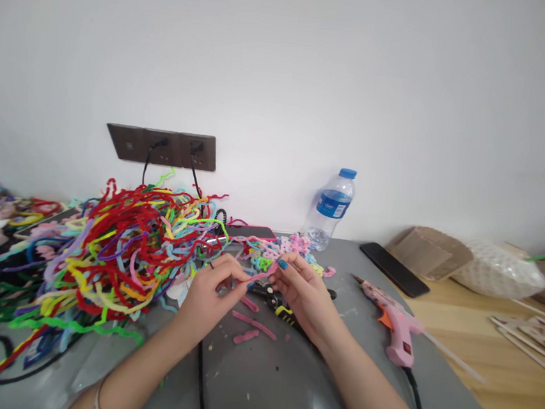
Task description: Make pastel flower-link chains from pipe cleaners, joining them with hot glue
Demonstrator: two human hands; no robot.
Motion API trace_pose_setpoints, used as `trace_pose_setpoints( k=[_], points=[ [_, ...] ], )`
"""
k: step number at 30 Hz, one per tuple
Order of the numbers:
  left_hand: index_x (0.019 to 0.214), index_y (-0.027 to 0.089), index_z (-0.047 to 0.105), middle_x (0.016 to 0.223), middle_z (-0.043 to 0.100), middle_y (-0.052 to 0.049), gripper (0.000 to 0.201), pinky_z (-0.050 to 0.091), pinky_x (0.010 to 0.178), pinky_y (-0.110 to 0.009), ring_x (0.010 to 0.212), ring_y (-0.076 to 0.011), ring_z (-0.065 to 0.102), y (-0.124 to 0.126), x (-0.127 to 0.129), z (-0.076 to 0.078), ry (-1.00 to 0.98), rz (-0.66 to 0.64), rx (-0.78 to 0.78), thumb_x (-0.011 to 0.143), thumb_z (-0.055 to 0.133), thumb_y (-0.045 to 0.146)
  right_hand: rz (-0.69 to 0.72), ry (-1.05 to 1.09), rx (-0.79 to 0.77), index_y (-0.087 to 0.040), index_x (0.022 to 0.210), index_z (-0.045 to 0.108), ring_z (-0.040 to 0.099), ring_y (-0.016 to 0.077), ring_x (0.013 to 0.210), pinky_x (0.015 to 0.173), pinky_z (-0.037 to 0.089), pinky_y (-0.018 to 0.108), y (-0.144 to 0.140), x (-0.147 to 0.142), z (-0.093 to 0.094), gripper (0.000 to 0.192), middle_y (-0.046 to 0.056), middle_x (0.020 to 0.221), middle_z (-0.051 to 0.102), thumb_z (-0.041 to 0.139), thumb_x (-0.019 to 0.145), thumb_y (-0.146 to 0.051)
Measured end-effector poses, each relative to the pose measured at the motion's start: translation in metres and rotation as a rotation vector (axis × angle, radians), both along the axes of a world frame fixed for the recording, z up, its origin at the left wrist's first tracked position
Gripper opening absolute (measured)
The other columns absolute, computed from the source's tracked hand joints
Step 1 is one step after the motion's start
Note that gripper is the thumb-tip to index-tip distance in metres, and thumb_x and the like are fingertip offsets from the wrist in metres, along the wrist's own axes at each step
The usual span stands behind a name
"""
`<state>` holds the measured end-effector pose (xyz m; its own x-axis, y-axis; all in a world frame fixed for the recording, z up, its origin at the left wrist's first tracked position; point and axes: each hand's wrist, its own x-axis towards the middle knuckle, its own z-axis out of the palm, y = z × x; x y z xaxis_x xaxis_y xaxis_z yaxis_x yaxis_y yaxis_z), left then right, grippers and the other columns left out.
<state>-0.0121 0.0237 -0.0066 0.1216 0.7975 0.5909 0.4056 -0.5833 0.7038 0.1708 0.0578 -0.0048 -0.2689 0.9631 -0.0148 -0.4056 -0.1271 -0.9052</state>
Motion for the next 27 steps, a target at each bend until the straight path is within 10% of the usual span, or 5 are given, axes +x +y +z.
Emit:
trace_pose_setpoints(
  k=[21,27],
  points=[
    [0.079,0.018,0.061,0.075,0.058,0.0,0.015,0.042,0.062,-0.021,0.069,-0.0116,0.056,0.004,-0.008,-0.002,0.157,-0.034,0.077,0.088,0.056,0.007,-0.114,-0.036,-0.034,-0.023,0.077,0.058,0.053,0.0131,0.06,0.059,0.043,0.026,0.013,0.009,-0.006,0.043,-0.003,0.066,0.059,0.087,0.059,-0.049],
    [0.085,0.02,0.066,0.087,0.065,-0.002,0.014,0.045,0.068,-0.023,0.079,-0.0151,0.061,0.01,-0.013,-0.009,0.38,-0.071,-0.156,0.087,0.057,0.009,-0.109,-0.145,0.03,-0.023,0.082,0.062,0.049,0.0117,0.055,0.053,0.036,0.025,0.018,0.02,-0.005,0.035,-0.005,0.061,0.055,0.081,0.066,-0.046]
  ],
)
